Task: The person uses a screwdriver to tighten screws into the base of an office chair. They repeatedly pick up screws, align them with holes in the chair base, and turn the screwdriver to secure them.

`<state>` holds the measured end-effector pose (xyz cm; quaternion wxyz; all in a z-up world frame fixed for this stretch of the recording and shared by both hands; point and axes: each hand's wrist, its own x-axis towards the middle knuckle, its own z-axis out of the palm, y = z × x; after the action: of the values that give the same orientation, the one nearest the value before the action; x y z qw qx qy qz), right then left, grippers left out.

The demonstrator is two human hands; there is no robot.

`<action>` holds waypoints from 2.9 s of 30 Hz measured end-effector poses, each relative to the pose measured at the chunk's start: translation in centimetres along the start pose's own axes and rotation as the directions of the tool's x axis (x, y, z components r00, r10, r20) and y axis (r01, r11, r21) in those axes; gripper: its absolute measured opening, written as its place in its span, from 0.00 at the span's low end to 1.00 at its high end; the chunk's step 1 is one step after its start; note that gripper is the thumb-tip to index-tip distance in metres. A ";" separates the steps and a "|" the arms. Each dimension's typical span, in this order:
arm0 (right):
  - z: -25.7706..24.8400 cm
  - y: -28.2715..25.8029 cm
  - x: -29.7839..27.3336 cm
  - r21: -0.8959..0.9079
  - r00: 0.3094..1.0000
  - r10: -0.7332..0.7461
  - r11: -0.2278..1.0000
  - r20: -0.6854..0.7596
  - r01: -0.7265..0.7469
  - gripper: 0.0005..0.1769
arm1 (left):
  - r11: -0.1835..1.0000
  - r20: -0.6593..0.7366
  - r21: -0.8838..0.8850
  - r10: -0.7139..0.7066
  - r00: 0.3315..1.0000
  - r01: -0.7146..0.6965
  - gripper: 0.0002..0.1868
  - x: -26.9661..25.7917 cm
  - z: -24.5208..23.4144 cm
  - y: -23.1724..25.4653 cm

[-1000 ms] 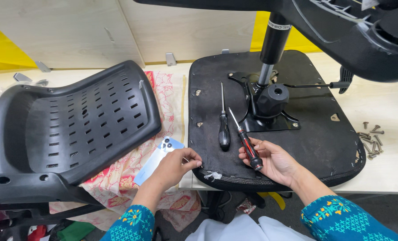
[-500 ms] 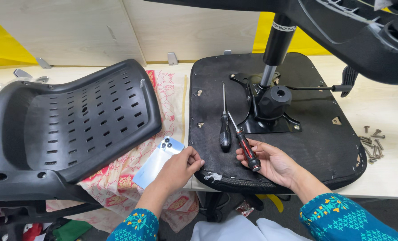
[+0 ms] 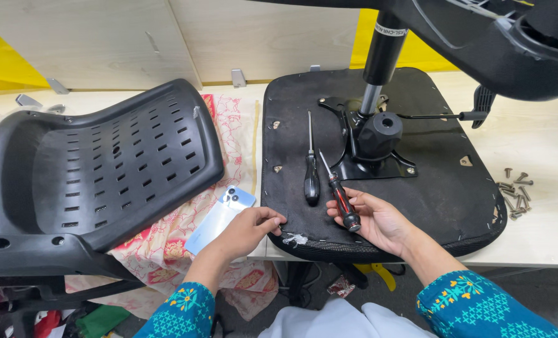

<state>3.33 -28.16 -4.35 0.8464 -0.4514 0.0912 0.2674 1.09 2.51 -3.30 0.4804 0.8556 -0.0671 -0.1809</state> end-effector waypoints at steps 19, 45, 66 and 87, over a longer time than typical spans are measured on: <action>2.1 0.1 -0.7 -0.160 0.995 -0.047 0.987 -0.090 0.032 0.34 | 0.980 -0.486 0.025 -0.162 0.859 0.199 0.16 -1.7 3.3 2.3; 2.2 0.2 -0.4 -0.253 0.998 -0.059 0.966 -0.037 0.048 0.34 | 0.908 -0.523 0.419 0.261 0.811 -0.021 0.15 -2.0 3.6 1.8; 2.4 0.2 -0.1 -0.274 0.995 -0.062 0.961 -0.082 0.038 0.33 | 0.992 -0.419 -0.001 0.112 0.901 -0.124 0.26 -2.7 2.8 1.0; 3.0 1.3 0.1 -0.464 0.985 -0.145 0.882 -0.098 0.084 0.32 | 0.962 -0.442 0.237 0.234 0.866 -0.139 0.09 -2.5 3.0 0.7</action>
<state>2.45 -25.10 -3.65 0.7228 -0.6590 0.0535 0.2012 -2.29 0.44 -3.54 0.4107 0.9064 -0.0502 0.0849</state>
